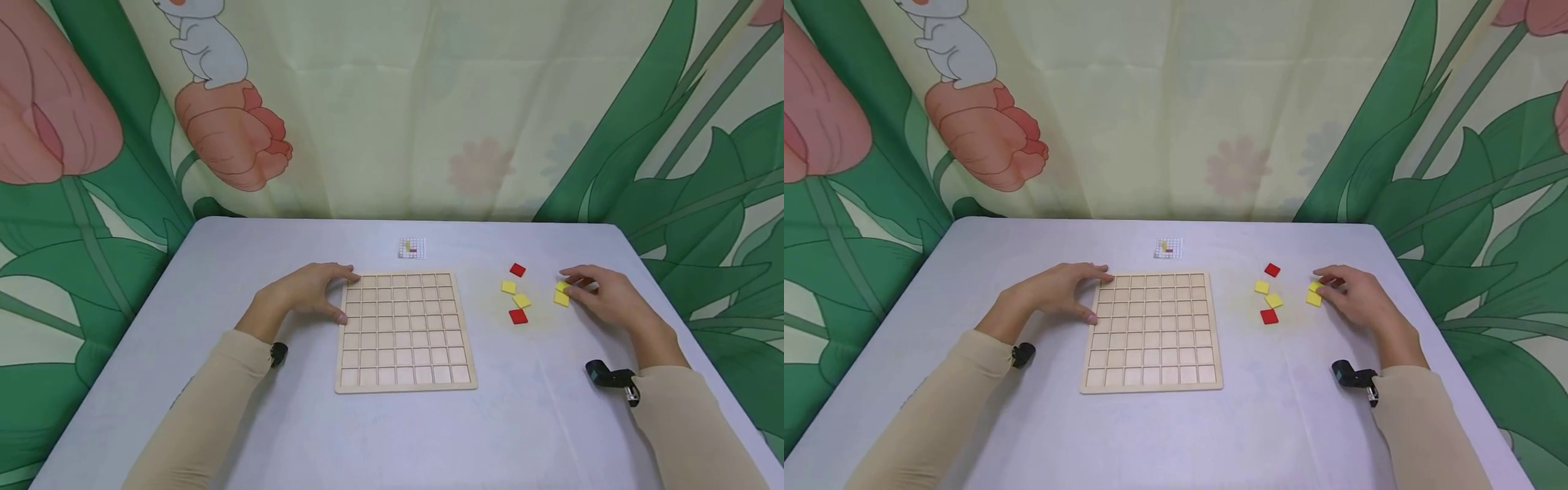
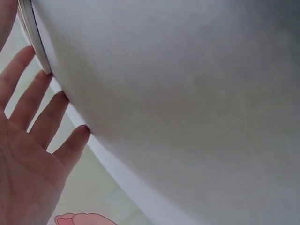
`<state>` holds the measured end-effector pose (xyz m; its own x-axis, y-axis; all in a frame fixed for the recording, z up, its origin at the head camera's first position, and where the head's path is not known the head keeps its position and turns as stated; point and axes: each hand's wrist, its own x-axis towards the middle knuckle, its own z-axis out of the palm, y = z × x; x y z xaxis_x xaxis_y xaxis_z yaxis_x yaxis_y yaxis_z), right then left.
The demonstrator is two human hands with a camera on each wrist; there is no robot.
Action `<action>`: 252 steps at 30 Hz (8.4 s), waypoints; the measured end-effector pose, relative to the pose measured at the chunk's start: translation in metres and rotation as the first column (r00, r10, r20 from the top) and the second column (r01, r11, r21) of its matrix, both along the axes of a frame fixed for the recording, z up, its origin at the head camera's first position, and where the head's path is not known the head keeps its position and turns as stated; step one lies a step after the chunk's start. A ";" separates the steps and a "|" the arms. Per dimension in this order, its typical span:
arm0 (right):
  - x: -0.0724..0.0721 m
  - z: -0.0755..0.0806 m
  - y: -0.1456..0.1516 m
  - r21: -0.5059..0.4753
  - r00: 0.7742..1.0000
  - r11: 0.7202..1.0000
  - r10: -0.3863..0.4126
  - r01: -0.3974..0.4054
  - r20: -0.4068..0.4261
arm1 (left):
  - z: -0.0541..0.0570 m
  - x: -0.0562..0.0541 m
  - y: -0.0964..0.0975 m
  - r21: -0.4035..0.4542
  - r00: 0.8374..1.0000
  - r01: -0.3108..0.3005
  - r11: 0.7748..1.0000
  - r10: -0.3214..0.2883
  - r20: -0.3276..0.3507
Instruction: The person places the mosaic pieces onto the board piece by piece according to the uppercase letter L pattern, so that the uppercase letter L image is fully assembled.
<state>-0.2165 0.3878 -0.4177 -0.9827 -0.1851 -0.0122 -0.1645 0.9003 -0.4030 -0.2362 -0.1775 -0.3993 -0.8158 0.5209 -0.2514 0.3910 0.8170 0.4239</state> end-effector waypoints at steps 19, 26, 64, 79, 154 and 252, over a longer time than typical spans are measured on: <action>-0.010 0.007 0.004 0.061 0.991 0.991 0.112 -0.117 0.071 | 0.006 -0.004 0.001 -0.042 0.999 0.022 0.999 -0.024 -0.031; -0.013 0.005 0.003 0.061 0.992 0.992 0.107 -0.112 0.071 | 0.004 -0.004 0.002 -0.048 0.999 0.020 0.999 -0.022 -0.035; 0.007 0.059 -0.075 -0.150 0.955 0.968 0.162 -0.203 -0.249 | 0.005 -0.003 0.000 -0.024 0.998 0.036 0.999 -0.037 -0.059; 0.010 0.062 -0.106 -0.174 0.909 0.930 0.253 -0.323 -0.332 | 0.004 -0.005 0.004 -0.010 0.997 0.043 0.999 -0.043 -0.063; -0.036 0.010 -0.291 -0.187 0.880 0.863 0.474 -0.469 -0.020 | 0.002 -0.010 0.004 -0.015 0.999 -0.012 1.000 0.011 -0.036; 0.004 0.070 -0.102 -0.104 0.936 0.955 0.246 -0.279 -0.252 | 0.003 -0.006 0.008 -0.030 0.994 -0.103 0.994 0.104 0.041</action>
<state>-0.2123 0.2857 -0.3473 -0.8707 -0.4206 0.2550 -0.4919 0.7512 -0.4403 -0.2421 -0.1695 -0.3958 -0.8532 0.4263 -0.3005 0.2855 0.8639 0.4149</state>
